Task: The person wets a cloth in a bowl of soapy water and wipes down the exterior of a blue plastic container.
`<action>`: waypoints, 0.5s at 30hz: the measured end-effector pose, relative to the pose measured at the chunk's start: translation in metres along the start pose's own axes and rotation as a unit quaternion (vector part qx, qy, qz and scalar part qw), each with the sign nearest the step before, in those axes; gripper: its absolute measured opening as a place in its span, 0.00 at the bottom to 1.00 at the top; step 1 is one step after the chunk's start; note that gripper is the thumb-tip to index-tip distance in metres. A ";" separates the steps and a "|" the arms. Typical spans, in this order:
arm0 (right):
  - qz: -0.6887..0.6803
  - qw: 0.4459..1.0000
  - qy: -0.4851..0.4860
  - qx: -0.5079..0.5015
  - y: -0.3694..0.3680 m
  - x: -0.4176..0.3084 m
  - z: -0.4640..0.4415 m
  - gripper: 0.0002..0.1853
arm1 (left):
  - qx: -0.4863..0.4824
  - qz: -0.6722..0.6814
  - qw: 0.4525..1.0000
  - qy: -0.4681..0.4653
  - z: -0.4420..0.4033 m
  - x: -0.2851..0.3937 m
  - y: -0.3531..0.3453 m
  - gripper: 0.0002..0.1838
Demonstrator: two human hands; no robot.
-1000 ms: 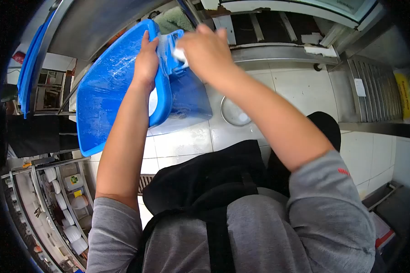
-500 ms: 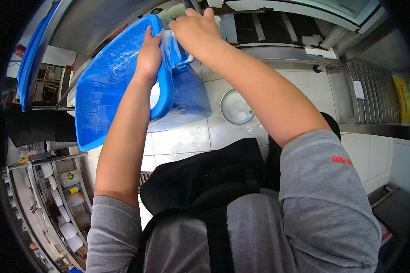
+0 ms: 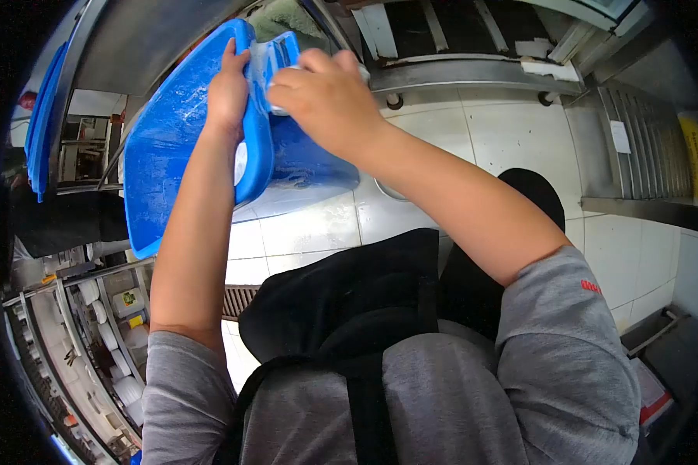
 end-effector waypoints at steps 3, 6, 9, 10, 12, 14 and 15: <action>0.010 1.000 0.017 0.023 -0.002 -0.001 0.008 0.06 | -0.006 0.020 1.000 0.009 0.012 0.008 -0.009 0.32; 0.017 0.999 0.019 0.046 -0.006 0.003 0.012 0.06 | 0.011 0.012 1.000 0.011 0.014 0.011 -0.007 0.32; -0.005 0.999 -0.024 0.047 -0.010 0.011 -0.002 0.04 | 0.020 0.010 1.000 -0.008 -0.006 0.004 -0.005 0.32; -0.056 0.992 -0.071 0.089 -0.008 0.025 -0.010 0.06 | 0.027 0.018 0.999 0.000 -0.006 0.003 -0.006 0.31; -0.193 0.953 -0.196 0.124 0.011 0.045 -0.016 0.17 | 0.030 0.011 0.999 0.004 -0.004 0.008 -0.009 0.32; -0.184 0.946 -0.179 0.200 0.011 0.059 0.003 0.13 | 0.049 0.019 0.999 0.008 0.001 0.011 -0.007 0.30; -0.171 0.934 -0.153 0.272 0.016 0.062 0.018 0.11 | 0.047 0.018 0.999 0.013 -0.003 0.006 -0.005 0.30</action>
Point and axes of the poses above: each hand's wrist, its own z-axis away from the middle knuckle, its own y-axis out of the back of the hand, x = y × z, the point moved 9 cm from there along -z, towards the middle knuckle, and after that the axes turned 10 degrees about -z, right-handed, at the moved point
